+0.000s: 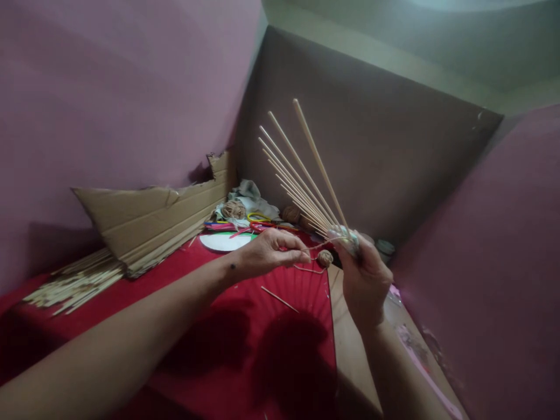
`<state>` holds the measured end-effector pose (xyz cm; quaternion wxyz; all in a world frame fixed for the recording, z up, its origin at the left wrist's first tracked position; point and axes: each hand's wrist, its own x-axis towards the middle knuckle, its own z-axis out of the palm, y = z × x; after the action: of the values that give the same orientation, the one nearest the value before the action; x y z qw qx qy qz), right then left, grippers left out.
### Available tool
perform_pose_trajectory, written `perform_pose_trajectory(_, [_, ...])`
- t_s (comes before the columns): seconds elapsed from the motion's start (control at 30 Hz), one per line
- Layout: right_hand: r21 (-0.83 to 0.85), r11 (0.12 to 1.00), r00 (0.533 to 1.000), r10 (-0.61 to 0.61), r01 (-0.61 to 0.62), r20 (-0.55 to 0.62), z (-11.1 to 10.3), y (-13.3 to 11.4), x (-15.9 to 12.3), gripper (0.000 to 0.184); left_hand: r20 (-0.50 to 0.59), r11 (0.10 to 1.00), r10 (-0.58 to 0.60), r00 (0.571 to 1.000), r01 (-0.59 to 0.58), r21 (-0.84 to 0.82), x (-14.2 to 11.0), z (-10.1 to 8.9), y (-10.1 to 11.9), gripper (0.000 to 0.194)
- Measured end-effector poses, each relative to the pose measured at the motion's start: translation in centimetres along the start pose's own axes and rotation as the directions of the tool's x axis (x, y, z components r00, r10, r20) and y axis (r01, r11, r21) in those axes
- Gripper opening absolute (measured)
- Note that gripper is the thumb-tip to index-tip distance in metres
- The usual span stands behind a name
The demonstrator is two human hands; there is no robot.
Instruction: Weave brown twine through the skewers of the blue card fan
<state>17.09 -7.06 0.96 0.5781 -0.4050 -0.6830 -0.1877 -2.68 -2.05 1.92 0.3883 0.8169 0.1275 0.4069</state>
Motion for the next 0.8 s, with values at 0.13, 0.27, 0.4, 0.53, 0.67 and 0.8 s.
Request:
perform_pose_trajectory(0.13, [0.011, 1.0, 0.998, 0.013, -0.012, -0.054, 0.0, 0.1, 0.1, 0.029, -0.029, 0.998, -0.063, 0.998, 0.062, -0.017, -0.2, -0.1, 0.2, 0.022])
perform_pose_trajectory(0.27, [-0.08, 0.994, 0.996, -0.084, 0.081, -0.043, -0.1, 0.1, 0.2, 0.035, -0.085, 0.998, -0.054, 0.995, 0.053, -0.016, -0.2, 0.0, 0.5, 0.023])
perform_pose_trajectory(0.4, [-0.24, 0.956, 0.983, -0.182, 0.17, -0.027, -0.4, 0.2, 0.4, 0.042, -0.177, 0.999, -0.03, 0.984, 0.033, 0.015, -0.3, -0.1, 0.9, 0.022])
perform_pose_trajectory(0.53, [-0.411, 0.883, 0.972, -0.229, 0.227, 0.046, -0.5, 0.4, 0.7, 0.036, -0.326, 0.998, -0.009, 0.945, 0.031, 0.062, -0.1, -0.3, 1.2, 0.019])
perform_pose_trajectory(0.67, [-0.526, 0.805, 0.961, -0.254, 0.274, 0.112, -0.7, 1.0, 0.8, 0.029, -0.414, 0.99, 0.004, 0.91, 0.056, 0.132, 0.1, -1.3, 1.1, 0.016])
perform_pose_trajectory(0.8, [-0.582, 0.757, 0.955, -0.247, 0.298, 0.167, -1.0, 1.7, 1.1, 0.029, -0.426, 0.991, -0.05, 0.903, 0.098, 0.092, 0.4, -2.9, 0.6, 0.013])
